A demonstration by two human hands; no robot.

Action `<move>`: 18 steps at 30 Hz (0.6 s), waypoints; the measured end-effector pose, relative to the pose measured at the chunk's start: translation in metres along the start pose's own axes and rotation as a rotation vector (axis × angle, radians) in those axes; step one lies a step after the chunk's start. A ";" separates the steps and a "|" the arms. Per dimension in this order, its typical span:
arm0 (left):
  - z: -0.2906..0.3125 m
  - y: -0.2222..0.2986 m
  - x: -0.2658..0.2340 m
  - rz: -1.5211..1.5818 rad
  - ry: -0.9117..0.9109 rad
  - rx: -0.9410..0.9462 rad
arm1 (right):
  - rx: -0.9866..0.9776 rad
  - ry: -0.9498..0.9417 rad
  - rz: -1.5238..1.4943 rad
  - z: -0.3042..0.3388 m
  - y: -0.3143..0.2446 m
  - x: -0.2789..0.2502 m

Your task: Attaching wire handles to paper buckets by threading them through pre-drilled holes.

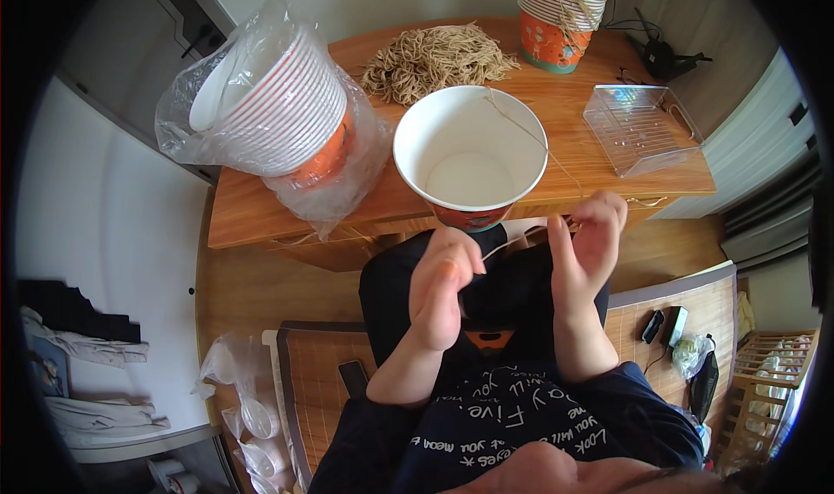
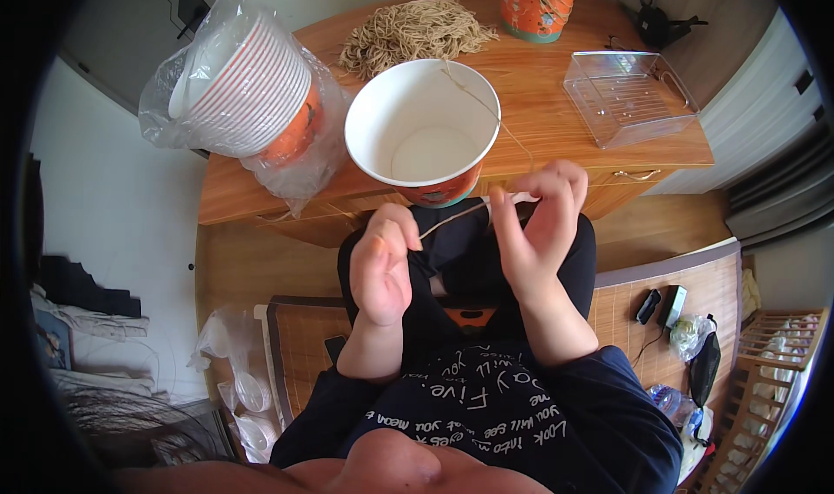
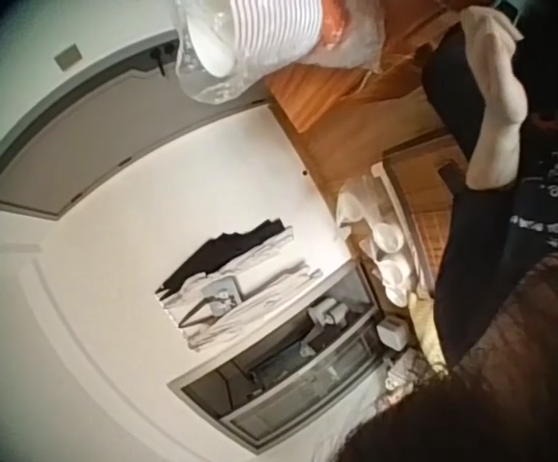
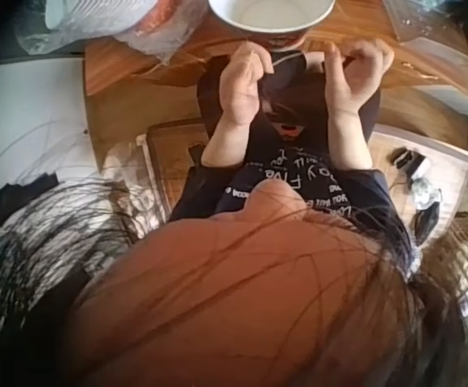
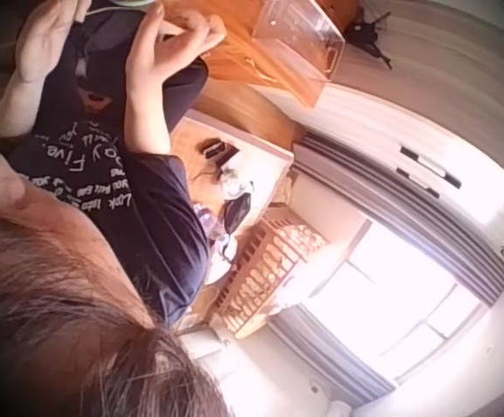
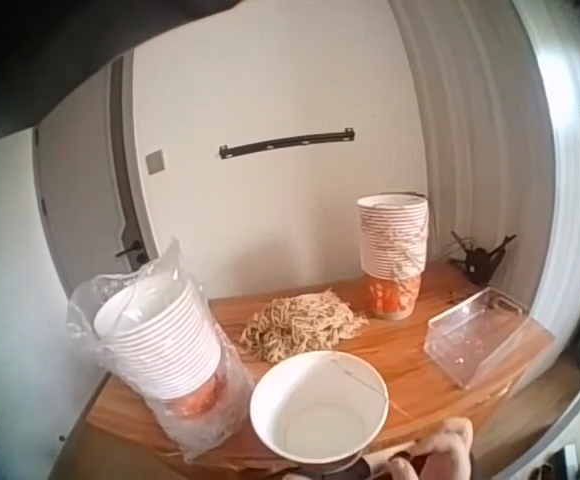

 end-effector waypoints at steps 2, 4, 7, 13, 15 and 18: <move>0.002 -0.004 0.007 -0.041 -0.123 -0.029 | -0.129 -0.126 -0.029 0.003 -0.024 0.002; 0.004 -0.008 0.012 -0.045 -0.231 -0.048 | -0.128 -0.370 -0.103 0.002 -0.042 0.016; 0.009 -0.010 0.014 -0.012 -0.202 -0.097 | -0.028 -0.542 -0.224 0.004 -0.043 0.028; 0.016 -0.016 0.012 -0.076 -0.220 -0.106 | 0.052 -0.574 -0.211 0.011 -0.026 0.024; 0.016 -0.019 0.009 -0.091 -0.238 -0.083 | 0.058 -0.562 -0.214 0.011 -0.027 0.027; 0.016 -0.020 0.007 -0.077 -0.218 -0.106 | 0.070 -0.565 -0.246 0.008 -0.033 0.034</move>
Point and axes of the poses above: each hand's wrist, its own z-axis away from the middle knuckle, its own x-axis out of the palm, y = z × x, the point moved 7 cm from there along -z, towards the middle knuckle, and after that the axes turned 12 degrees about y, right-handed, at the moved point
